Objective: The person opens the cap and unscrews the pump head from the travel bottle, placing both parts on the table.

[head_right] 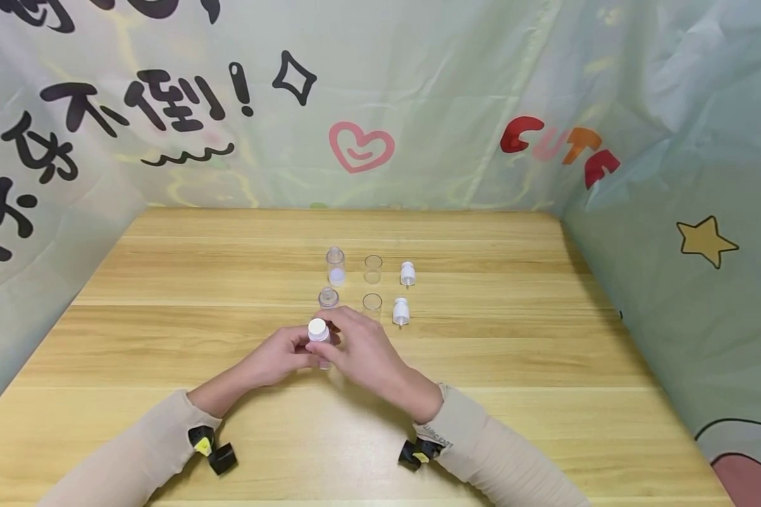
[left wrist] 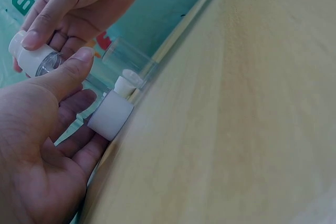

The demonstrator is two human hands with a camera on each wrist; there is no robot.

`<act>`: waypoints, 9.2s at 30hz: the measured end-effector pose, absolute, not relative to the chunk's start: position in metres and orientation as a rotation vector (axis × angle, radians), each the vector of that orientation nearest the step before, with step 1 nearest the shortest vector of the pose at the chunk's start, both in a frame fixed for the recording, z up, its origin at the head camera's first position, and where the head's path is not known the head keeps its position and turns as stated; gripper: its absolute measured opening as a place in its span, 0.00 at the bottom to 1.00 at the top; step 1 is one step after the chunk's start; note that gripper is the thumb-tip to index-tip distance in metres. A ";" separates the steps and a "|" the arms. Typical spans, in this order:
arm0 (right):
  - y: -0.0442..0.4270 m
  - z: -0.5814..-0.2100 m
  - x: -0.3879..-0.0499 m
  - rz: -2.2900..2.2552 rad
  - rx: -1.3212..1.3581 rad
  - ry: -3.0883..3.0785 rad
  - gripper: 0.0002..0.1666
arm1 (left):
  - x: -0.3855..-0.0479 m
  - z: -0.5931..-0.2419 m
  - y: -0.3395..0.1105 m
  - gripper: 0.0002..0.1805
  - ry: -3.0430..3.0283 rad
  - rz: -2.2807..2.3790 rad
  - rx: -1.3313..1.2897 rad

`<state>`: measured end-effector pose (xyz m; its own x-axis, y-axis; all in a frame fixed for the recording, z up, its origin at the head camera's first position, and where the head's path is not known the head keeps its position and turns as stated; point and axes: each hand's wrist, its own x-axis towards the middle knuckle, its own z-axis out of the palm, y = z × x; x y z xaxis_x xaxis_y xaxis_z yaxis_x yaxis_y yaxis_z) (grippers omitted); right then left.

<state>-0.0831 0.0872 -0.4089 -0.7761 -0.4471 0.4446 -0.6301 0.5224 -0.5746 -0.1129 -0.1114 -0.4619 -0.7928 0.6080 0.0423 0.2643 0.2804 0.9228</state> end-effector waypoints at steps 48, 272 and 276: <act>0.101 -0.399 -0.093 1.203 1.073 -2.553 0.33 | -0.112 -0.462 -0.113 0.20 2.197 1.554 0.804; 0.107 -0.400 -0.105 1.578 1.172 -2.648 0.22 | -0.111 -0.461 -0.112 0.17 2.228 1.525 0.792; 0.108 -0.397 -0.104 1.554 1.155 -2.651 0.26 | -0.112 -0.462 -0.112 0.17 2.227 1.524 0.822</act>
